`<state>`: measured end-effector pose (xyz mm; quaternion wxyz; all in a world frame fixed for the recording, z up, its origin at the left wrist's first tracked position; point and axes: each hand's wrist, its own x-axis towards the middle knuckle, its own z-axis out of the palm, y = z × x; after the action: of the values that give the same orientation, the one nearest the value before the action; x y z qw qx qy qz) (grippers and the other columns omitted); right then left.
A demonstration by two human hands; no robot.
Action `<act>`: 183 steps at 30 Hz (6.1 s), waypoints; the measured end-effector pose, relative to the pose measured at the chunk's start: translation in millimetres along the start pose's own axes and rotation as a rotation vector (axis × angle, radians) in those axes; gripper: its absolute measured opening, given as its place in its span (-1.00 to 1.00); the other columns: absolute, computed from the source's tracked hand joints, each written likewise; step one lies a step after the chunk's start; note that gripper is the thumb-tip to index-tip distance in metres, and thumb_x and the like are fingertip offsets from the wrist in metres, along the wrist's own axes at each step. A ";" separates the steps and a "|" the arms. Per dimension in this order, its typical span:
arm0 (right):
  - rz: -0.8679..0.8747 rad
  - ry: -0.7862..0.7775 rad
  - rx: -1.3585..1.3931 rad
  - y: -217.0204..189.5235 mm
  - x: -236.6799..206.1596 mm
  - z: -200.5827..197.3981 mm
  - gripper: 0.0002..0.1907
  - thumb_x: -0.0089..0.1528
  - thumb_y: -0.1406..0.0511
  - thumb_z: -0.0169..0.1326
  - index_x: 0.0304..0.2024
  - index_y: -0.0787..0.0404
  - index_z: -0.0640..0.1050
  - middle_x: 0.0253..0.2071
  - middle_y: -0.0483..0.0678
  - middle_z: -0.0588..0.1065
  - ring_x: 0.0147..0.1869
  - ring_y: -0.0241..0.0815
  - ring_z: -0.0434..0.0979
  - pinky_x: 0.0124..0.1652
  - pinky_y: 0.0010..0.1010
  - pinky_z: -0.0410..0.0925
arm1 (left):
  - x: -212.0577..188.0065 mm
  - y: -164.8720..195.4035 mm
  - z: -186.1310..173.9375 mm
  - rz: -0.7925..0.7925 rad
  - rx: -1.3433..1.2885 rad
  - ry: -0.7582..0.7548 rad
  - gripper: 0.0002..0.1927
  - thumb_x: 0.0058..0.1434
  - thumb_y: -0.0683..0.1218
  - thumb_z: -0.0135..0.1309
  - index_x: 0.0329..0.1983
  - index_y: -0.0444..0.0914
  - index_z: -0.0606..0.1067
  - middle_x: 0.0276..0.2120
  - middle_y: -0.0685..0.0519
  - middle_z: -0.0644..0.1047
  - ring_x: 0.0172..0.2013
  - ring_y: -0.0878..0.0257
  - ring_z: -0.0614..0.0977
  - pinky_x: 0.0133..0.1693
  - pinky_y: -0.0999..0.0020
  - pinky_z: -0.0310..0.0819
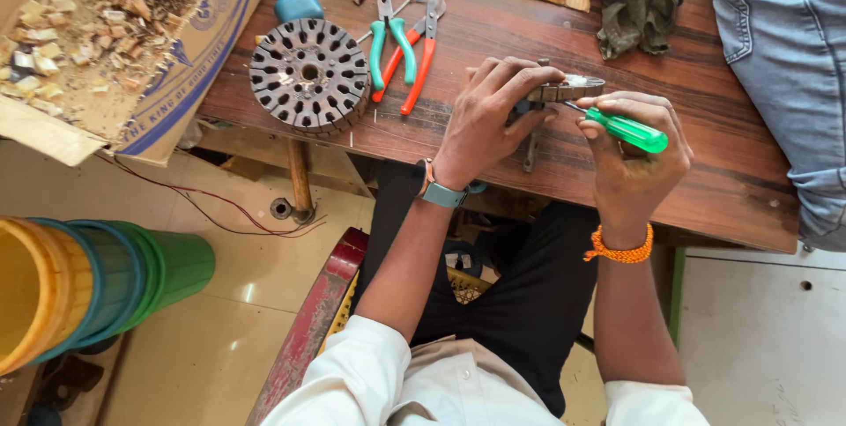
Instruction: The person holds a small circular electrical component and repeatedly uses a green screwdriver to adjust or tighten parts on its surface. The person rotates the component to access different areas while seated at a workbench with tools and other parts nearby.
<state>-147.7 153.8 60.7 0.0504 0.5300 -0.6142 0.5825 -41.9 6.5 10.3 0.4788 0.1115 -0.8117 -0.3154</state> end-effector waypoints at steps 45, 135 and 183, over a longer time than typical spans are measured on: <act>0.194 0.131 0.086 16.4 -23.5 7.5 -0.61 0.46 0.14 0.22 0.01 0.32 0.41 -0.09 0.07 0.55 -0.16 -0.30 0.56 -0.13 -0.59 0.44 | -1.1 5.8 7.3 -0.076 -0.008 -0.048 -0.51 0.21 -0.12 0.29 0.21 0.01 0.49 -0.02 0.19 0.51 -0.01 0.16 0.48 0.03 0.19 0.28; 0.115 0.056 -0.120 -13.7 -46.8 13.7 -0.71 0.45 0.22 0.14 0.07 0.31 0.46 0.09 0.07 0.49 -0.28 -0.35 0.54 -0.35 -0.61 0.46 | -0.9 14.6 1.0 -0.074 -0.173 -0.025 -0.52 0.19 -0.14 0.33 0.18 -0.07 0.50 0.04 0.10 0.53 0.07 0.08 0.50 0.16 0.17 0.40; 0.423 -0.120 -0.623 87.2 -6.1 -47.6 -0.77 0.32 0.22 0.30 -0.15 0.26 0.61 -0.35 0.01 0.56 -0.36 -0.11 0.55 -0.32 -0.26 0.36 | 17.0 40.5 -8.7 -0.069 0.086 -0.102 -0.42 0.21 0.00 0.37 0.26 -0.15 0.46 0.06 0.06 0.53 0.08 0.05 0.50 0.15 0.13 0.37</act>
<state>-233.4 173.1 13.9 0.0518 0.3842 -0.8595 0.3331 -38.4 26.2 50.4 0.4204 0.1437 -0.8435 -0.3018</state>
